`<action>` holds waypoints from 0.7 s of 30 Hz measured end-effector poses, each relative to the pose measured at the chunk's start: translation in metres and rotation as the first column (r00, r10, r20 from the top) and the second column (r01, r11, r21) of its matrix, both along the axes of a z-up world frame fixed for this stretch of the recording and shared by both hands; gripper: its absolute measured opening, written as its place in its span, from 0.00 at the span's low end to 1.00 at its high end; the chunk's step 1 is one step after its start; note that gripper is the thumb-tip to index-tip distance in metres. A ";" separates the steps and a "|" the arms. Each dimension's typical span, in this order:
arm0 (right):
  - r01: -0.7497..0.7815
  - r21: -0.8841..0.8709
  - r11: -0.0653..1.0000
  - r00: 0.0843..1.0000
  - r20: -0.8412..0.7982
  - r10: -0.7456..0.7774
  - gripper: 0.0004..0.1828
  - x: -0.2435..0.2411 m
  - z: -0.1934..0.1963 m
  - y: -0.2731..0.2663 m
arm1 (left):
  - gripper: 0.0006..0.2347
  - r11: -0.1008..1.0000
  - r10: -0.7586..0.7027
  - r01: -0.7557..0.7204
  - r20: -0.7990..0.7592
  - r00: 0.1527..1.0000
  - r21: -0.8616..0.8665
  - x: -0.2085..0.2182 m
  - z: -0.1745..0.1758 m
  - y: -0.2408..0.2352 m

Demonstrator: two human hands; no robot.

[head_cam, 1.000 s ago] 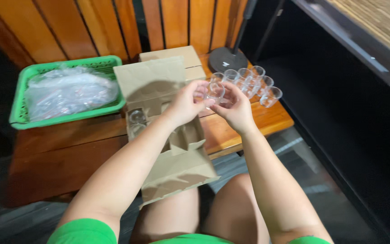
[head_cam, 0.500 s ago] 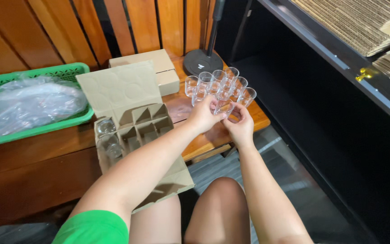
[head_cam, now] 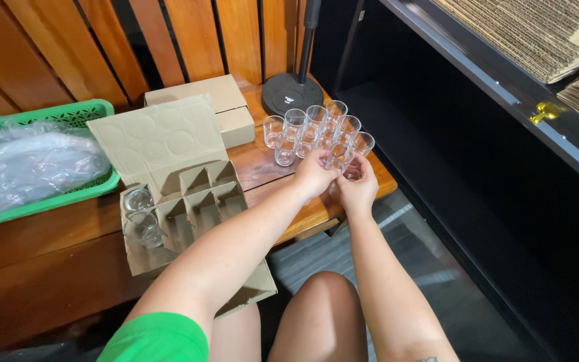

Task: The person opens a cardboard box containing small clear glasses. They remove the glasses one by one from the molded cardboard insert and place them on a wooden table. The person continues until all glasses are removed and arranged on the table.

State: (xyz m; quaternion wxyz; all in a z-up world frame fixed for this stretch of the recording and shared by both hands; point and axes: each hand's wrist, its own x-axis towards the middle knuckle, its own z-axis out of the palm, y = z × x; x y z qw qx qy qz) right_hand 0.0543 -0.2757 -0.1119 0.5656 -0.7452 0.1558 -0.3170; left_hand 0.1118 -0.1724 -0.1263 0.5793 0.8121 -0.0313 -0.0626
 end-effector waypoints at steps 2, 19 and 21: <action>0.006 0.008 1.000 1.000 0.009 -0.006 0.31 0.000 0.000 0.001 | 0.29 1.000 -0.009 0.009 -0.005 1.000 -0.006 -0.004 0.008 0.001; 0.086 -0.037 0.996 0.994 -0.069 -0.089 0.30 -0.010 0.016 0.009 | 0.30 0.998 -0.062 0.063 -0.067 0.996 0.013 -0.006 0.022 0.000; 0.117 -0.127 0.985 0.988 -0.088 -0.129 0.31 -0.007 0.011 0.005 | 0.28 0.998 -0.064 0.066 -0.068 0.996 0.017 -0.008 0.026 -0.001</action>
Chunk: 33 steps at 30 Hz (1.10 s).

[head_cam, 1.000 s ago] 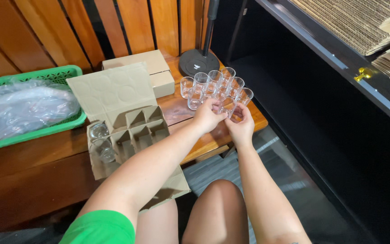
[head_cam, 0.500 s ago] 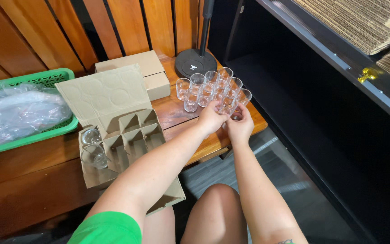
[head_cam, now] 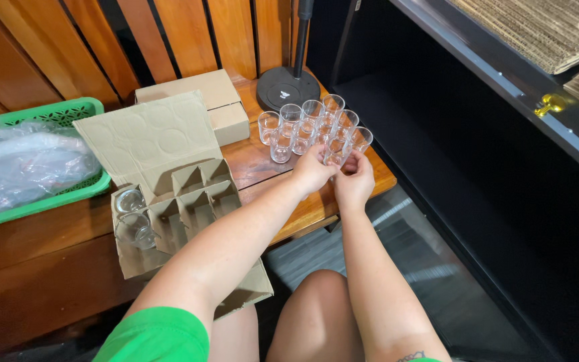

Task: The person opens a cardboard box containing small clear glasses. They remove the glasses one by one from the molded cardboard insert and place them on a wooden table. The person continues until all glasses are removed and arranged on the table.

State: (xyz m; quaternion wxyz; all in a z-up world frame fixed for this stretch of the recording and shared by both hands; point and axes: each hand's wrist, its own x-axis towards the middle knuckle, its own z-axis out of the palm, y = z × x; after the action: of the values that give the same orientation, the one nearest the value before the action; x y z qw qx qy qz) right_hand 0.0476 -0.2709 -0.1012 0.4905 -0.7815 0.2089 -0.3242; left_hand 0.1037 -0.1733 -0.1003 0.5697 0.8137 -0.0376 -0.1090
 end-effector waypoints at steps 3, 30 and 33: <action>0.001 0.038 0.999 0.999 -0.045 0.001 0.30 0.002 -0.002 0.004 | 0.28 1.000 0.004 -0.004 -0.006 1.000 0.013 -0.001 0.002 0.000; -0.140 0.110 0.984 0.927 0.364 0.092 0.08 -0.022 0.012 0.019 | 0.21 0.921 -0.273 0.312 0.185 0.944 -0.233 -0.083 0.081 0.181; -0.261 0.055 0.964 0.898 0.381 0.221 0.07 -0.035 0.056 0.050 | 0.17 0.985 -0.108 0.135 0.230 0.967 -0.106 -0.118 0.118 0.246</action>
State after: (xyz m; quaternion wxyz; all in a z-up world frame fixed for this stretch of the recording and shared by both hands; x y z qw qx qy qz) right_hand 0.0129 -0.2207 -0.0457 0.5978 -0.6991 0.0306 -0.3912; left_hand -0.0141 0.0732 0.0180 0.6024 0.7809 -0.1579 -0.0491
